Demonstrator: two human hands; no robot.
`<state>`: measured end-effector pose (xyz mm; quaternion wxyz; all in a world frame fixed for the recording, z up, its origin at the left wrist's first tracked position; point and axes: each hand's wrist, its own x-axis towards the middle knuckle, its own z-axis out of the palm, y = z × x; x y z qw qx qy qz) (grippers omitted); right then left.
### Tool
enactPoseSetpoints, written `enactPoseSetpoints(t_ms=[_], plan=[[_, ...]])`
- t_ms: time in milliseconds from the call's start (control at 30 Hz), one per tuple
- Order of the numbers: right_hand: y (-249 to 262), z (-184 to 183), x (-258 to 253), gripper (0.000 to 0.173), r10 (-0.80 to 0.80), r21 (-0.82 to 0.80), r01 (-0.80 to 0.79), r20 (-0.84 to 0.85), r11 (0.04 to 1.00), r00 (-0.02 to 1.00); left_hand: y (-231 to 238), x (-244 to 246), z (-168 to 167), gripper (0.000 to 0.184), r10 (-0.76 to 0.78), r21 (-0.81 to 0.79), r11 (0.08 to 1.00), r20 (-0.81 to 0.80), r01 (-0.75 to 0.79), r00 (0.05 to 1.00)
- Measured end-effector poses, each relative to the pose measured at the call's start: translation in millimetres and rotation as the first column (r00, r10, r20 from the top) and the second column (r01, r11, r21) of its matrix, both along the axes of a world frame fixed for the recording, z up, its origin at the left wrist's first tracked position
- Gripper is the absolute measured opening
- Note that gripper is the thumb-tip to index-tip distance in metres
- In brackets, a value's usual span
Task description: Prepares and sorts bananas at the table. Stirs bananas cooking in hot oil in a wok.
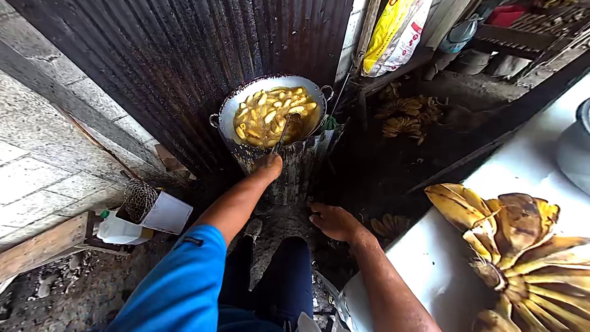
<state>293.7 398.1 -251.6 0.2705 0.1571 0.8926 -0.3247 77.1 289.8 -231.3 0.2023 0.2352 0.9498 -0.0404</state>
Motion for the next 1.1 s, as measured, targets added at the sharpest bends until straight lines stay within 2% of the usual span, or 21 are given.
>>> enactPoseSetpoints(t_ms=[133, 267, 400, 500, 567, 667, 733, 833, 967, 1100], plan=[[2.3, -1.7, 0.7, 0.050, -0.018, 0.004, 0.017, 0.004, 1.000, 1.000, 29.7, -20.1, -12.8, 0.038, 0.076, 0.022, 0.997, -0.030, -0.075, 0.997], [4.7, -4.1, 1.2, 0.050, -0.027, 0.008, 0.027, 0.001, 1.000, 1.000, 19.7, -53.8, -18.6, 0.038, 0.132, 0.044, 0.991, -0.068, -0.129, 0.989], [4.6, -1.9, 1.2, 0.050, -0.013, 0.010, 0.013, 0.004, 1.000, 1.000, -28.8, -72.8, -13.2, 0.041, 0.115, -0.014, 0.993, -0.083, -0.116, 0.990], [4.9, -3.9, 0.3, 0.051, 0.001, 0.010, 0.000, -0.013, 1.000, 1.000, -84.2, -81.7, -5.2, 0.044, 0.066, -0.091, 0.993, -0.107, -0.076, 0.992], [5.0, -6.6, -0.1, 0.050, -0.003, 0.014, 0.004, -0.027, 1.000, 1.000, -123.5, -86.3, 4.0, 0.046, 0.065, -0.083, 0.994, -0.112, -0.074, 0.992], [5.0, -7.6, 0.0, 0.050, -0.003, 0.018, 0.004, -0.038, 1.000, 0.999, -176.3, -86.8, 27.7, 0.044, 0.088, 0.017, 0.996, -0.108, -0.087, 0.990], [4.3, -5.5, -1.0, 0.049, 0.006, 0.018, -0.006, -0.037, 1.000, 0.999, -206.6, -78.5, 51.1, 0.041, 0.121, 0.139, 0.984, -0.081, -0.109, 0.989], [3.3, -4.0, -1.5, 0.049, 0.020, 0.017, -0.020, -0.034, 1.000, 0.999, -243.3, -51.4, 94.7, 0.038, 0.169, 0.216, 0.966, -0.106, -0.143, 0.980], [2.2, -3.4, -1.5, 0.048, 0.015, 0.013, -0.015, -0.030, 1.000, 0.999, -286.5, -21.4, 139.6, 0.033, 0.176, 0.209, 0.969, -0.225, -0.129, 0.958], [2.2, -4.7, -1.1, 0.048, 0.000, 0.006, 0.001, -0.036, 1.000, 0.999, -300.6, -7.3, 165.3, 0.033, 0.141, 0.070, 0.989, -0.279, -0.127, 0.950]])
